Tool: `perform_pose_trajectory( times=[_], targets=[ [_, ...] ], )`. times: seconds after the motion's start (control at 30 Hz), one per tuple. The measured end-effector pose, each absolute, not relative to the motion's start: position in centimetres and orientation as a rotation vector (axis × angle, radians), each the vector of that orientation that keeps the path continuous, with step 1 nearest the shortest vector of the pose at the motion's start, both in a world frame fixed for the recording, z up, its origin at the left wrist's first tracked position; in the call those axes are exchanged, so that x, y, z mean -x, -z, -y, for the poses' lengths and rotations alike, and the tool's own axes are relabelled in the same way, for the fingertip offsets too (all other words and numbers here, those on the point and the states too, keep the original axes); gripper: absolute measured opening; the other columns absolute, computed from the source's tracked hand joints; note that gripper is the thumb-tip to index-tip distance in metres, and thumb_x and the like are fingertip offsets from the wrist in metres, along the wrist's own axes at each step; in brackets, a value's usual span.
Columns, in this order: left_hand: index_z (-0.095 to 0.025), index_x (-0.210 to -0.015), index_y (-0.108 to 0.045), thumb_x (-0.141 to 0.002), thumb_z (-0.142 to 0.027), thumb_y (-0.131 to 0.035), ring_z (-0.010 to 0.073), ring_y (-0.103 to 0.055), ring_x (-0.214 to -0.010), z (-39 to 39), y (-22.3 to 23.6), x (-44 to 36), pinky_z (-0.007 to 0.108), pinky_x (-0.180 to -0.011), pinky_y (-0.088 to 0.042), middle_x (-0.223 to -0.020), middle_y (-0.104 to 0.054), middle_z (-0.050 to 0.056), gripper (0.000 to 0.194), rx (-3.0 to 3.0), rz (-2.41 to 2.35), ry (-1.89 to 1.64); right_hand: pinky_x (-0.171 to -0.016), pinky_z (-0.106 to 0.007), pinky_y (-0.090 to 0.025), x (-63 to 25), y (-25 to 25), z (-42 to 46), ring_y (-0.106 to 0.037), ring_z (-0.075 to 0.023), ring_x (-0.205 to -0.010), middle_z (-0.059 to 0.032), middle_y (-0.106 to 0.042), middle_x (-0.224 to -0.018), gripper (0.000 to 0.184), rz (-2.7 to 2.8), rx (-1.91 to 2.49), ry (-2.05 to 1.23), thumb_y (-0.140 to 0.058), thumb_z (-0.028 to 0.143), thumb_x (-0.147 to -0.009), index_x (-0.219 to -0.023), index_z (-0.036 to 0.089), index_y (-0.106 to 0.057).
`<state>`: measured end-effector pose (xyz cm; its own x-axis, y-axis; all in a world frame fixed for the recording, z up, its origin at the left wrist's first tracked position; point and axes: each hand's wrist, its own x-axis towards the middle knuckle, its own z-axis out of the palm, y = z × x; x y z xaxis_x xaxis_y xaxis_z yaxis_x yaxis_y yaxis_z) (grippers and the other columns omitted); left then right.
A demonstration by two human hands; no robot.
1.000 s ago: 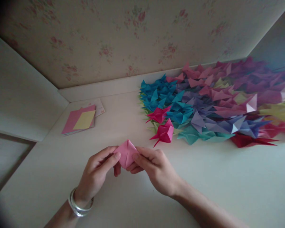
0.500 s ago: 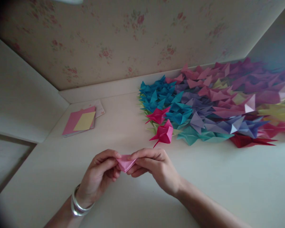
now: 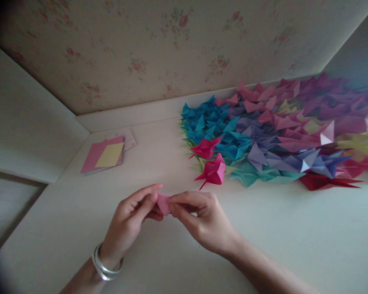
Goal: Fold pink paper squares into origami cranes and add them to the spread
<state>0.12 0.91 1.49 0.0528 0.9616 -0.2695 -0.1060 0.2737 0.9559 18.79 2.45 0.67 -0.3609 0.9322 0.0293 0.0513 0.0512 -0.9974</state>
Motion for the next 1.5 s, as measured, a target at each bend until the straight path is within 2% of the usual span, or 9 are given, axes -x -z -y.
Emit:
perform_pose_trajectory(
  times=[0.13,0.27,0.47,0.77,0.97,1.2,1.33,1.4,1.5],
  targets=[
    [-0.015,-0.107,-0.068,-0.095,-0.037,-0.058,0.0177,-0.074,-0.074,-0.9,-1.3,-0.1,0.027,-0.07,-0.061,-0.084,-0.077,0.005,0.027,-1.142,-1.323,-0.982,-0.058,-0.024,-0.055,-18.5,0.1,-2.4,-0.073,-0.0187,-0.069,-0.0046,-0.078,-0.08,0.026,1.521,1.154,-1.362,-0.065,0.027,-0.088,-0.113,0.02,-0.069],
    [-0.019,-0.105,-0.066,-0.098,-0.032,-0.052,0.0184,-0.074,-0.076,-0.8,-0.8,0.0,0.027,-0.072,-0.058,-0.084,-0.076,0.004,0.021,-1.467,-1.444,-0.912,-0.05,-0.02,-0.052,-18.6,0.4,-2.4,-0.075,-0.0192,-0.077,-0.0033,-0.078,-0.085,0.012,1.687,1.198,-1.18,-0.063,0.022,-0.089,-0.096,0.023,-0.072],
    [-0.019,-0.098,-0.069,-0.091,-0.021,-0.063,0.0187,-0.07,-0.083,-1.0,-0.8,0.3,0.025,-0.077,-0.053,-0.093,-0.074,0.007,0.01,-1.924,-1.416,-0.945,-0.052,-0.022,-0.055,-18.7,0.8,-2.7,-0.075,-0.0201,-0.076,-0.0042,-0.078,-0.086,0.012,1.679,1.195,-1.057,-0.067,0.026,-0.088,-0.098,0.022,-0.072],
    [-0.016,-0.098,-0.07,-0.087,0.004,-0.05,0.015,-0.068,-0.07,-0.5,-0.5,0.5,0.022,-0.068,-0.053,-0.078,-0.071,0.004,0.031,-2.124,-1.329,-0.978,-0.06,-0.022,-0.055,-18.8,0.5,-2.5,-0.071,-0.0154,-0.068,-0.0013,-0.077,-0.08,0.007,1.781,1.042,-0.893,-0.069,0.021,-0.088,-0.091,0.022,-0.075],
    [-0.017,-0.091,-0.074,-0.091,-0.011,-0.06,0.0131,-0.067,-0.065,-0.7,-0.8,0.2,0.022,-0.065,-0.053,-0.073,-0.072,0.002,0.015,-1.904,-1.332,-1.025,-0.069,-0.02,-0.055,-18.9,0.8,-2.6,-0.072,-0.013,-0.073,-0.0011,-0.077,-0.086,0.018,1.81,0.898,-0.781,-0.066,0.007,-0.088,-0.095,0.021,-0.073],
    [-0.022,-0.098,-0.077,-0.085,-0.032,-0.072,0.0165,-0.073,-0.089,-1.6,-0.4,0.8,0.021,-0.078,-0.058,-0.099,-0.079,0.003,0.017,-1.239,-1.318,-1.018,-0.088,-0.025,-0.056,-18.8,0.4,-2.8,-0.07,-0.0174,-0.102,-0.0075,-0.075,-0.106,0.031,1.813,0.748,-0.799,-0.056,-0.002,-0.086,-0.101,0.02,-0.072],
    [-0.024,-0.107,-0.073,-0.081,-0.03,-0.077,0.0163,-0.075,-0.088,-1.5,-0.3,0.8,0.021,-0.079,-0.059,-0.1,-0.08,0.001,0.028,-1.19,-1.375,-1.051,-0.094,-0.031,-0.054,-18.9,-0.3,-2.6,-0.067,-0.0208,-0.111,-0.0095,-0.073,-0.115,0.035,1.797,0.808,-1.002,-0.057,0.0,-0.082,-0.107,0.02,-0.071],
    [-0.023,-0.1,-0.076,-0.081,-0.028,-0.076,0.0156,-0.075,-0.082,-1.3,-0.5,0.6,0.02,-0.076,-0.059,-0.093,-0.08,0.001,0.019,-1.356,-1.485,-1.108,-0.097,-0.034,-0.053,-18.9,-0.2,-2.5,-0.065,-0.023,-0.116,-0.0101,-0.069,-0.123,0.032,1.723,0.876,-1.11,-0.059,0.005,-0.083,-0.109,0.021,-0.071],
    [-0.021,-0.091,-0.077,-0.083,-0.022,-0.074,0.0139,-0.073,-0.073,-0.9,-0.8,0.3,0.02,-0.072,-0.057,-0.085,-0.079,0.0,0.009,-1.671,-1.562,-1.181,-0.086,-0.034,-0.059,-18.6,0.4,-2.5,-0.071,-0.0244,-0.103,-0.0106,-0.069,-0.124,0.027,1.491,0.999,-1.329,-0.066,0.022,-0.087,-0.114,0.021,-0.067]
  ],
)
